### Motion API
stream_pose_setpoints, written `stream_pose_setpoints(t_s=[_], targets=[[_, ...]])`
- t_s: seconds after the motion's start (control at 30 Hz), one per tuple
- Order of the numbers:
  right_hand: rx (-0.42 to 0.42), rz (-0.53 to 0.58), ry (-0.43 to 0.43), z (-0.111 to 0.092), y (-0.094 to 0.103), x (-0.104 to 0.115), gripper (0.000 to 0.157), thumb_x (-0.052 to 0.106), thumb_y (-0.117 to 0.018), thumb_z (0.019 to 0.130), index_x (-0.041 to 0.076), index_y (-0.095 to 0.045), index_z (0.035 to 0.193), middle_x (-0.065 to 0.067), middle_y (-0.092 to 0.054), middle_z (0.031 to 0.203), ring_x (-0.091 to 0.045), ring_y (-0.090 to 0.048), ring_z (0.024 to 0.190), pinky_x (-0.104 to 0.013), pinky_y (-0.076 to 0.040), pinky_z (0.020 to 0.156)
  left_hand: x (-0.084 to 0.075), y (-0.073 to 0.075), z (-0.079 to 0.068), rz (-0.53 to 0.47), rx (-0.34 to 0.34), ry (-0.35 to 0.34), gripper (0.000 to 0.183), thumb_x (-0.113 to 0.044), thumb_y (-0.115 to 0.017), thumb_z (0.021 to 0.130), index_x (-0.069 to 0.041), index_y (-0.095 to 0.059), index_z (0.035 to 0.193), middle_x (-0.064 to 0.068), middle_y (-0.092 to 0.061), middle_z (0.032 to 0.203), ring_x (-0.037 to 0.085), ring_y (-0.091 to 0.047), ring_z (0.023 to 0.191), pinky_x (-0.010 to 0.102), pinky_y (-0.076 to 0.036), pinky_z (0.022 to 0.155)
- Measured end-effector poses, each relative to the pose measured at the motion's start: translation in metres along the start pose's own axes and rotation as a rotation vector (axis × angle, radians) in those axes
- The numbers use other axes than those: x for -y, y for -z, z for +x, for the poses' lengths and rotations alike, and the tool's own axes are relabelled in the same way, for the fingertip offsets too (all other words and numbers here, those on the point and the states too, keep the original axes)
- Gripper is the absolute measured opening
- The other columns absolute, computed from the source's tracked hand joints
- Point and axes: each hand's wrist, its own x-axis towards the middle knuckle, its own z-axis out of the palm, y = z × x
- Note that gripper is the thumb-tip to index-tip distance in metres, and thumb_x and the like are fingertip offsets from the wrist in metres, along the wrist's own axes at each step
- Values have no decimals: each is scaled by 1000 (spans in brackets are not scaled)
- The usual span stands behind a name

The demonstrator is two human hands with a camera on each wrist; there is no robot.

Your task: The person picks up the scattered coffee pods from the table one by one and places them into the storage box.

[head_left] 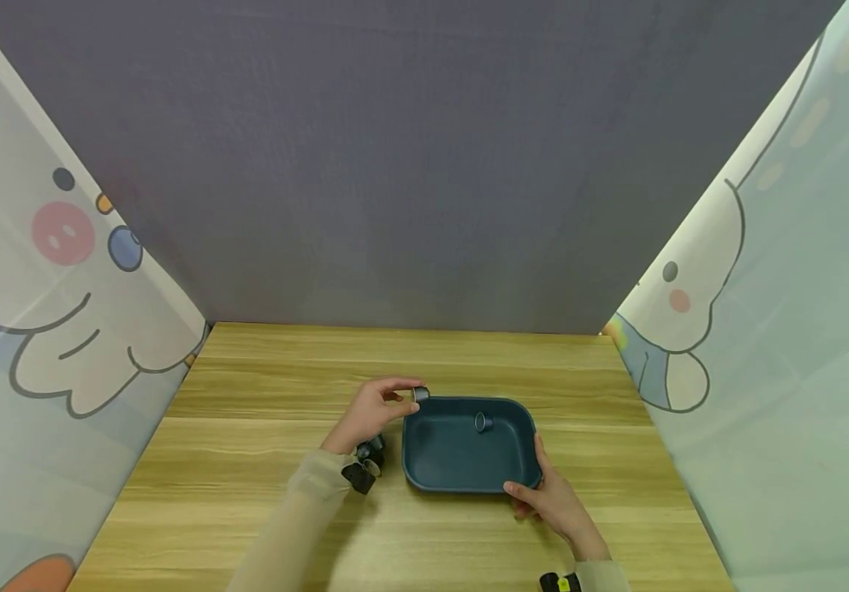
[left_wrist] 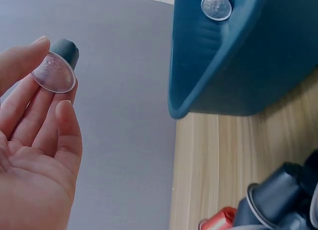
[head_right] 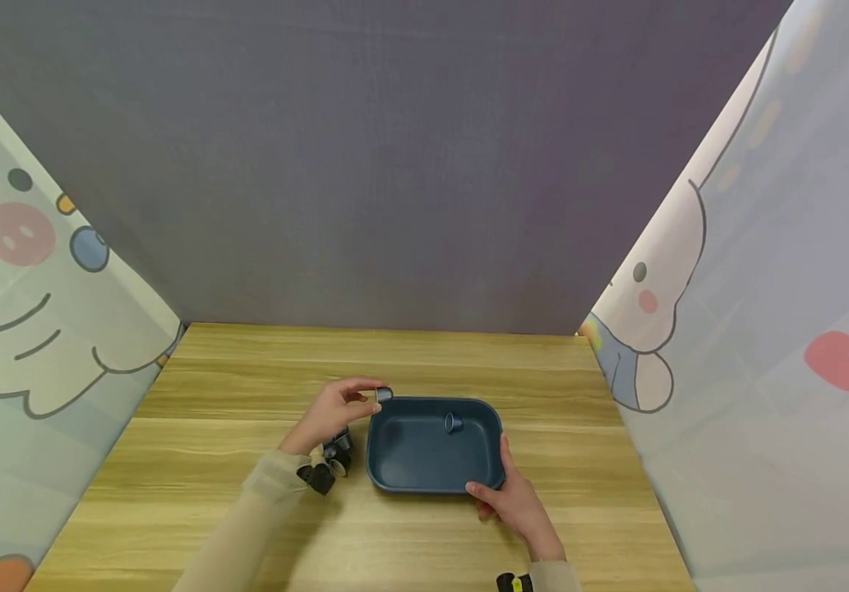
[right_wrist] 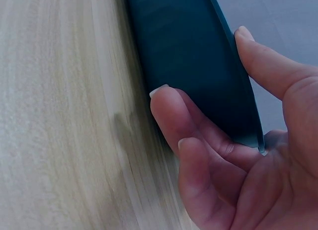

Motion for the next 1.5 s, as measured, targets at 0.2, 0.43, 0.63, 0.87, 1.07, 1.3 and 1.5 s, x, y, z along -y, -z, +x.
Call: stream_pose_setpoints(t_s=[0.2,0.43,0.63,0.87,1.07,1.3,1.5], targets=[[1,-1,-2,0,0,1,110,30,-74,92,20,13,160,-15,-70,73,-31,-71,67,-37,-48,54,-4,-9,10,-19,-1,12,34,-12,-77,89,-15,-72,123,-3,-67,125,17,-61,113,37,-51,92],[-1,-4,-1,0,0,2,110,30,-74,92,20,12,160,-15,-70,71,-32,-71,66,-37,-49,54,-12,-18,19,-32,39,7,34,-13,-76,90,-14,-72,123,-1,-66,125,20,-61,112,42,-50,93],[0,-1,-3,-1,-1,1,110,30,-74,92,20,12,160,-15,-70,71,-31,-71,66,-37,-49,54,-10,-25,25,-22,91,-11,34,-16,-75,91,-14,-71,125,-3,-66,126,20,-63,106,38,-52,89],[7,10,-2,-1,-1,0,110,30,-74,93,20,13,160,-15,-70,71,-31,-71,67,-36,-47,54,-10,-34,32,-34,127,-14,34,-16,-75,92,-12,-70,126,0,-65,126,19,-66,95,36,-54,87],[6,14,-3,-1,-1,0,110,31,-74,92,21,13,160,-16,-70,70,-31,-71,66,-35,-47,52,-12,-39,39,-38,136,-31,35,-15,-74,92,-7,-69,126,2,-65,127,28,-64,103,35,-52,89],[10,33,2,0,0,0,110,29,-73,93,19,13,159,-16,-70,73,-32,-71,67,-34,-47,52,-11,-46,48,-16,170,-58,34,-17,-73,93,-10,-69,127,-1,-64,128,24,-62,112,32,-53,86],[3,13,-6,-1,0,0,109,31,-73,93,19,12,160,-15,-70,73,-31,-71,66,-35,-47,53,-13,-53,54,13,197,-47,32,-19,-73,93,-16,-70,126,-4,-65,126,12,-62,112,30,-53,86]])
